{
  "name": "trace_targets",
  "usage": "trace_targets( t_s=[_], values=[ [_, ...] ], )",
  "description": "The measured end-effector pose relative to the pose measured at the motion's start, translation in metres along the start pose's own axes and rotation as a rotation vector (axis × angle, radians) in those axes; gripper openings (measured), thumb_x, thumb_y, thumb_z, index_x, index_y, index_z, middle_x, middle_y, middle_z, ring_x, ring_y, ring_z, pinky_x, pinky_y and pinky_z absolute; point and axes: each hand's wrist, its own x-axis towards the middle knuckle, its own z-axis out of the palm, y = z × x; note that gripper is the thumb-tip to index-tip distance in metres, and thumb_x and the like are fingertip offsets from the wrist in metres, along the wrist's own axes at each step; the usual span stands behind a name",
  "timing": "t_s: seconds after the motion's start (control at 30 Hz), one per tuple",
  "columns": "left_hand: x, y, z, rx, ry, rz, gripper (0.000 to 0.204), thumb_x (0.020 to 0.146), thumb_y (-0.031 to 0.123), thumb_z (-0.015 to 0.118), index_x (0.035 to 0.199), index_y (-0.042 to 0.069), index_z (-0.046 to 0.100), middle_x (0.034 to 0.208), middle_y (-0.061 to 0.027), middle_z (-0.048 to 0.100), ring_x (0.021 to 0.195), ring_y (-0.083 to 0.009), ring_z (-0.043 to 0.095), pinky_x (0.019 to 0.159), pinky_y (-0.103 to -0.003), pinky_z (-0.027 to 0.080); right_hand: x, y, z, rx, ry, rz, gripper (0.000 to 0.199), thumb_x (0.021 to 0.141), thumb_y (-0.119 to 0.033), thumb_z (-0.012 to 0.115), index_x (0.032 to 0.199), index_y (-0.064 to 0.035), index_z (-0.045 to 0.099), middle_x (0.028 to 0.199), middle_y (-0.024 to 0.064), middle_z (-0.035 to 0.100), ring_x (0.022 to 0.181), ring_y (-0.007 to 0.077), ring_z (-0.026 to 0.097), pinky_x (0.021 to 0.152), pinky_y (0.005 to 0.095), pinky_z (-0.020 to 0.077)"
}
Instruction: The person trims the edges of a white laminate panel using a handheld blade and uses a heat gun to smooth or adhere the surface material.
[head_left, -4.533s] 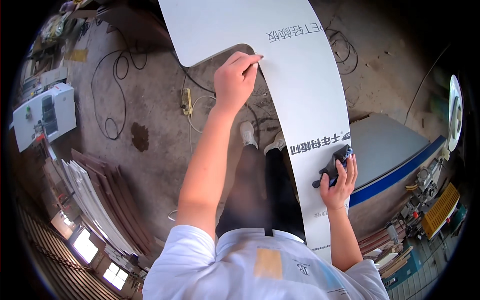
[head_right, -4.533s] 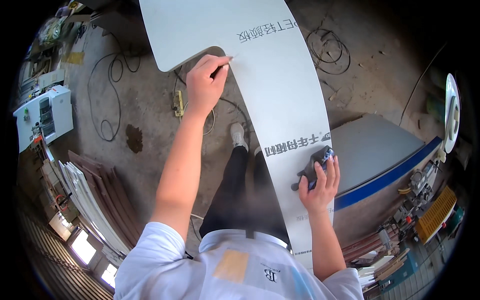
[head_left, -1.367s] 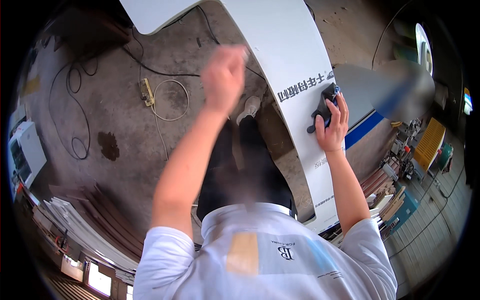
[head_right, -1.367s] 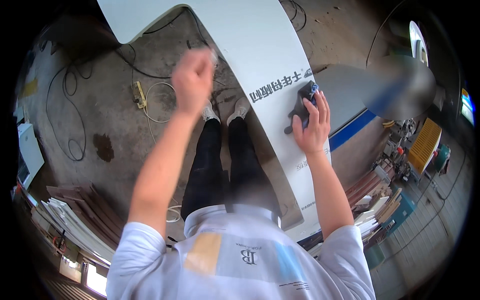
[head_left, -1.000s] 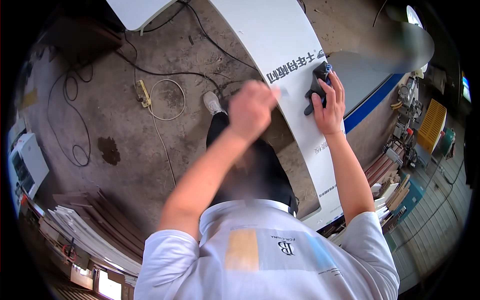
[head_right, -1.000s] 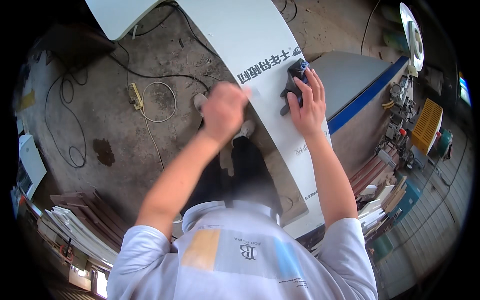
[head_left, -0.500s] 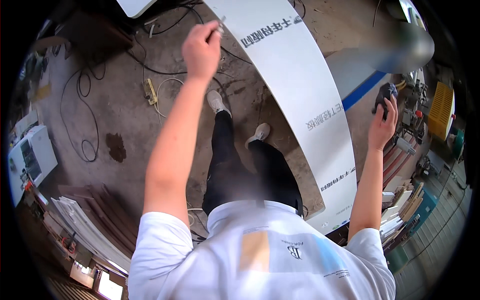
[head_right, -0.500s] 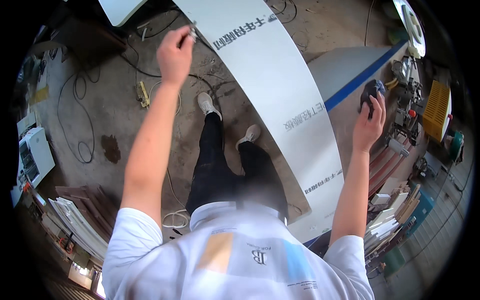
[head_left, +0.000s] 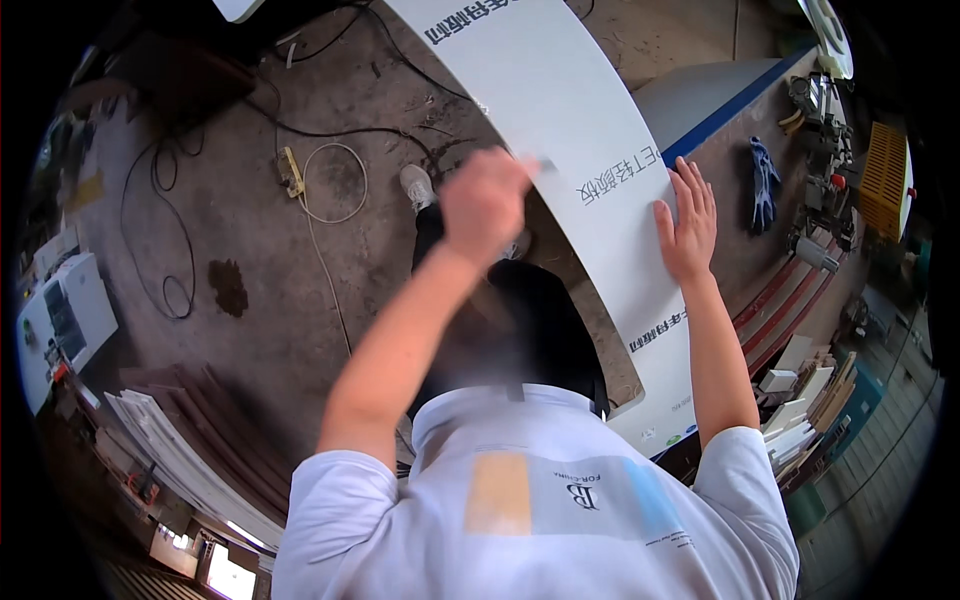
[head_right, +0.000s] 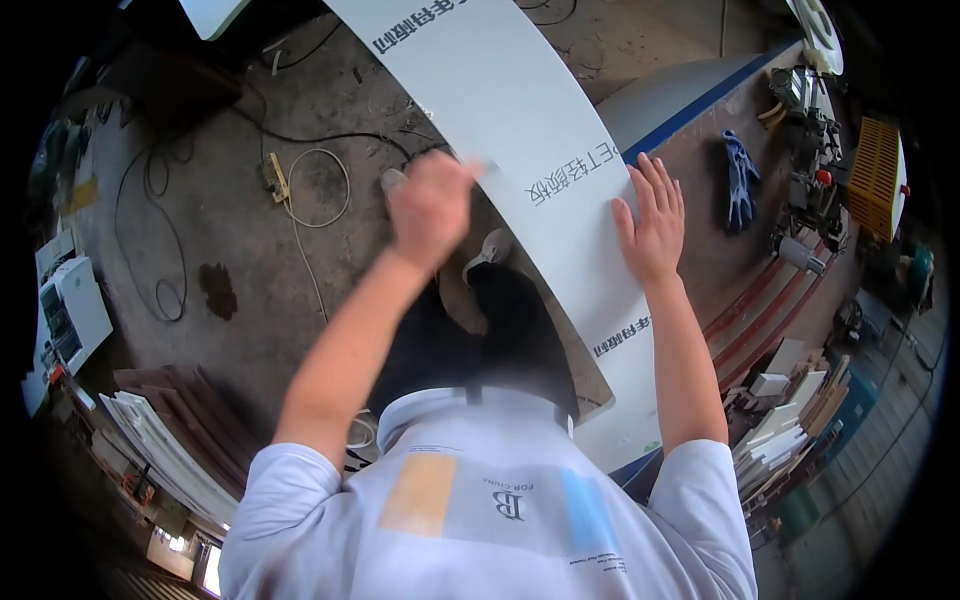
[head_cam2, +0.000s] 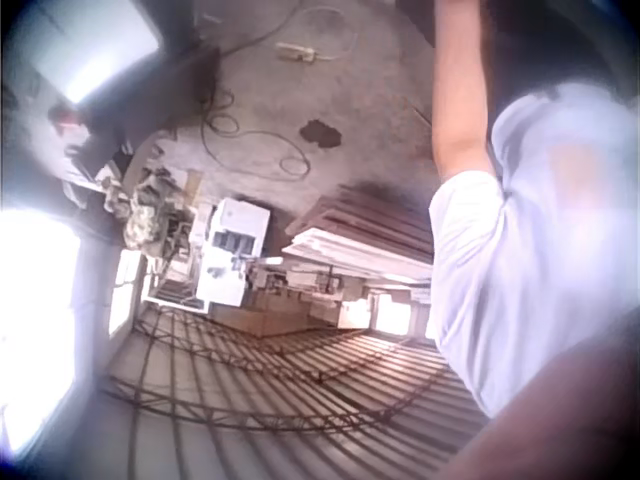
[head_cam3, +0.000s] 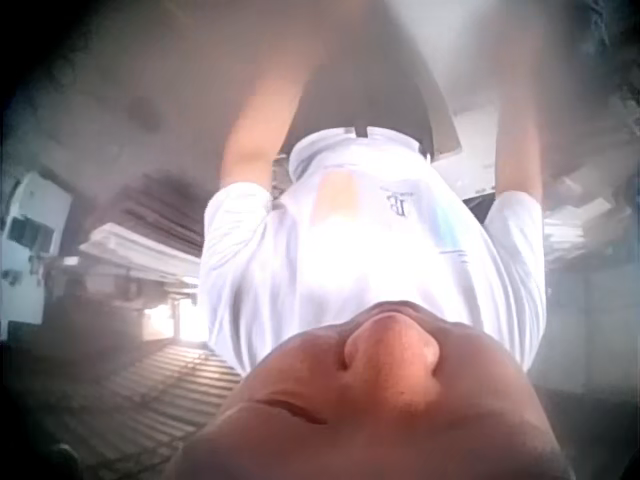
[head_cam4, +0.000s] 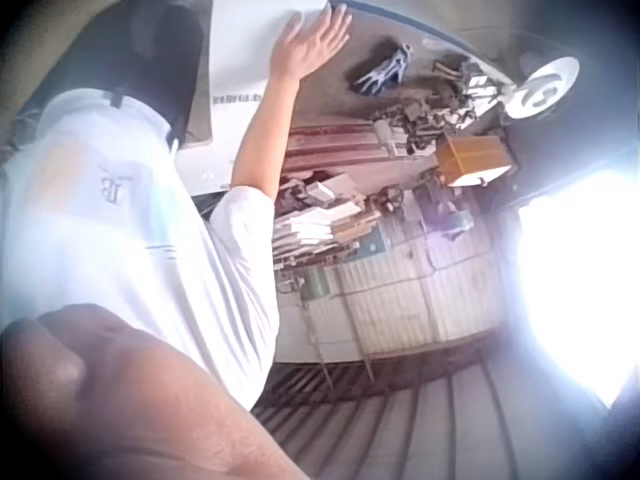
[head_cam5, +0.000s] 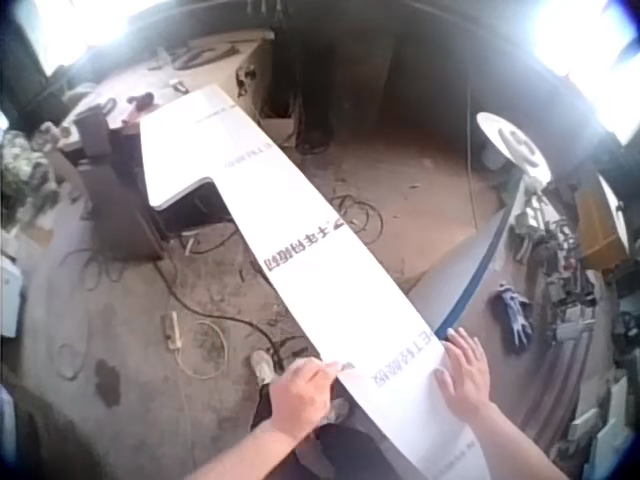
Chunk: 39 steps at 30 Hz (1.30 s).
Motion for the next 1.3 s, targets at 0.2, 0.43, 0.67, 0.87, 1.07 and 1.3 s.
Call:
trace_targets(
  t_s=[0.2, 0.43, 0.67, 0.87, 1.07, 1.3],
  values=[
    [-0.097, 0.112, 0.007, -0.375, -0.346, -0.107, 0.019, 0.088, 0.009, 0.072, 0.105, 0.015, 0.077, 0.092, -0.0032, 0.067, 0.090, -0.0223, 0.069, 0.066, -0.036, 0.058, 0.002, -0.002, 0.002, 0.021, 0.016, -0.004, 0.049, 0.107, -0.040, 0.059, 0.146, -0.0114, 0.062, 0.162, 0.0090, 0.054, 0.155, 0.0320, 0.043, 0.130, 0.0511, 0.0282],
    [0.054, -0.085, -0.016, -0.136, 0.204, -0.323, 0.017, 0.097, 0.009, 0.072, 0.113, 0.005, 0.076, 0.100, -0.0127, 0.074, 0.090, -0.0286, 0.073, 0.082, -0.038, 0.057, 0.002, -0.001, 0.000, 0.015, 0.042, 0.015, 0.049, 0.106, -0.041, 0.060, 0.144, -0.0111, 0.064, 0.160, 0.0094, 0.057, 0.155, 0.0316, 0.045, 0.130, 0.0507, 0.0291],
    [0.079, -0.108, -0.002, 0.006, 0.175, -0.153, 0.019, 0.093, 0.006, 0.068, 0.108, 0.014, 0.078, 0.094, -0.0079, 0.069, 0.087, -0.0305, 0.070, 0.076, -0.041, 0.056, 0.003, -0.003, 0.001, 0.043, 0.038, 0.037, 0.048, 0.104, -0.040, 0.062, 0.142, -0.0117, 0.066, 0.159, 0.0084, 0.058, 0.154, 0.0305, 0.046, 0.129, 0.0506, 0.0300],
    [-0.046, 0.054, 0.019, -0.016, -0.062, -0.116, 0.010, 0.096, 0.007, 0.070, 0.101, 0.015, 0.075, 0.087, -0.0080, 0.062, 0.080, -0.0289, 0.065, 0.066, -0.043, 0.053, 0.003, -0.004, -0.001, 0.023, 0.074, 0.014, 0.047, 0.103, -0.040, 0.063, 0.141, -0.0116, 0.066, 0.158, 0.0084, 0.059, 0.153, 0.0303, 0.047, 0.128, 0.0510, 0.0316],
    [-0.117, 0.143, 0.016, -0.418, -0.346, -0.201, 0.018, 0.092, 0.012, 0.071, 0.108, 0.018, 0.077, 0.089, -0.0051, 0.062, 0.084, -0.0248, 0.070, 0.064, -0.036, 0.058, 0.006, -0.003, 0.004, 0.064, 0.080, 0.005, 0.047, 0.103, -0.040, 0.063, 0.140, -0.0116, 0.067, 0.157, 0.0093, 0.059, 0.152, 0.0305, 0.048, 0.128, 0.0510, 0.0317],
    [0.015, -0.027, -0.009, -0.138, 0.122, -0.247, 0.016, 0.096, 0.007, 0.068, 0.108, 0.010, 0.078, 0.097, -0.0101, 0.070, 0.087, -0.0330, 0.069, 0.074, -0.043, 0.056, -0.001, -0.002, 0.004, 0.046, 0.069, 0.021, 0.047, 0.104, -0.042, 0.063, 0.140, -0.0129, 0.067, 0.158, 0.0070, 0.059, 0.153, 0.0293, 0.047, 0.129, 0.0503, 0.0315]
  ],
)
